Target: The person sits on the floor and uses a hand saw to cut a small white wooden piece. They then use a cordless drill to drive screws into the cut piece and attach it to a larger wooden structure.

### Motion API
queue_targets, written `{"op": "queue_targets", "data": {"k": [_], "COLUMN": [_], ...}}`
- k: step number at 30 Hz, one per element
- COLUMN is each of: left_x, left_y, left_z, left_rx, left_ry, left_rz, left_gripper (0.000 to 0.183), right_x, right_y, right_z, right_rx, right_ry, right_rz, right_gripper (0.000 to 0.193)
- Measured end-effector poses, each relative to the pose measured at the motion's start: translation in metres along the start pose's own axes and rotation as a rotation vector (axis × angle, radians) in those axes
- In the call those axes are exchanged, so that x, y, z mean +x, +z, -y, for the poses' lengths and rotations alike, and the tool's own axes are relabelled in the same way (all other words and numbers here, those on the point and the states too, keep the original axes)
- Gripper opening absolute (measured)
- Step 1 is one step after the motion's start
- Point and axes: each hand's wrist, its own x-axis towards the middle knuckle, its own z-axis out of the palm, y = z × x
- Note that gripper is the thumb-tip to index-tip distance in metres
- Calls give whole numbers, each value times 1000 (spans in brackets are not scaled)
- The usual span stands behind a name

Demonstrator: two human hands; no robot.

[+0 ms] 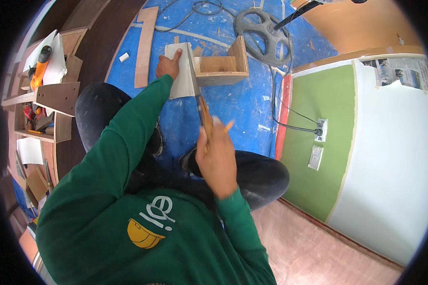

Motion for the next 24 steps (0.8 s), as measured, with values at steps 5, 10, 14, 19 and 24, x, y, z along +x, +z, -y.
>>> {"op": "queue_targets", "data": {"k": [5, 10, 14, 19, 24], "left_x": [6, 5, -2, 6, 6], "left_y": [0, 4, 1, -1, -4], "left_z": [3, 6, -1, 4, 3], "left_rx": [-12, -16, -34, -46, -57], "left_ry": [-28, -31, -6, 4, -24], "left_rz": [-21, -29, -16, -31, -25], "left_gripper": [104, 102, 101, 100, 102], "right_x": [41, -30, -47, 30, 14], "right_y": [33, -33, -36, 42, 21], "right_z": [-9, 26, 34, -18, -11], "right_rx": [-7, 11, 1, 12, -20], "right_ry": [151, 91, 171, 86, -5], "right_rz": [83, 77, 74, 0, 17], "right_gripper": [36, 37, 37, 34, 37]}}
